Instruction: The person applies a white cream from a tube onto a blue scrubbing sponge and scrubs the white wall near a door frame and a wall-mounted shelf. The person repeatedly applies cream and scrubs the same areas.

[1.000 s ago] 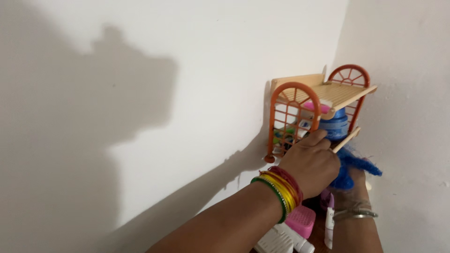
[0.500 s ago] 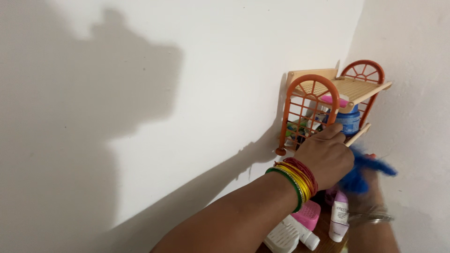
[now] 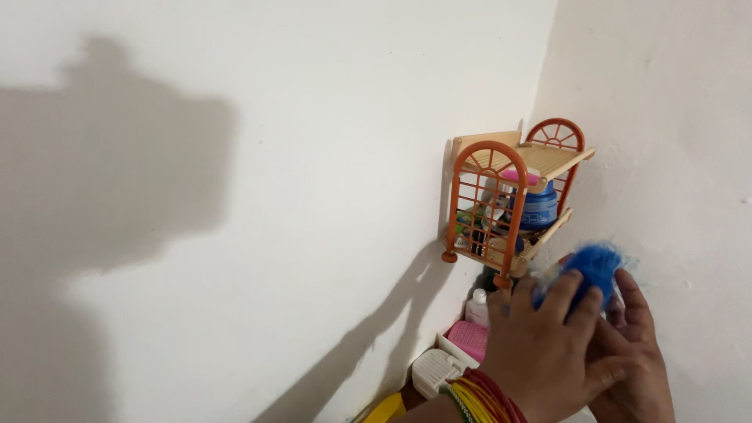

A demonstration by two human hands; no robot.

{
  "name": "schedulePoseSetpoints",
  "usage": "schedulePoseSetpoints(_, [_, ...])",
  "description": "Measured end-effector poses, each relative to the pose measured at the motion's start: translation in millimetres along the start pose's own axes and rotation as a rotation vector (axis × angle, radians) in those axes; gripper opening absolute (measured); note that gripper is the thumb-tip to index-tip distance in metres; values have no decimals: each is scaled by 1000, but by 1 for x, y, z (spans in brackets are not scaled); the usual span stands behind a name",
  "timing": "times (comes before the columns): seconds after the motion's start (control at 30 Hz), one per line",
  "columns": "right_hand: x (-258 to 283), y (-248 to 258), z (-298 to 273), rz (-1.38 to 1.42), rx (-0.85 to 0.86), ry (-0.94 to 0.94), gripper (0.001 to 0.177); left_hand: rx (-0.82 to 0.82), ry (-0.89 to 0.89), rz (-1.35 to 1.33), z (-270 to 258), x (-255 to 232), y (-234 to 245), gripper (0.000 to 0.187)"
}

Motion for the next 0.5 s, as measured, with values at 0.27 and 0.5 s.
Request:
schedulePoseSetpoints(0.27, [36,-81,5,154,187,-45,35,-483,224,-408,-5,56,31,71])
schedulePoseSetpoints(0.5, [-14,-65,57,-1269,127,744,48,-596,396,-198,29,90,40,55])
Point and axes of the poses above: each hand's wrist, its own z-axis towards the middle knuckle, its own y-axis out of the back of the hand, x = y × z, the point moved 2 cm from there along z, towards the middle knuckle, and after that the axes turned 8 degrees about z, right-handed, at the moved point
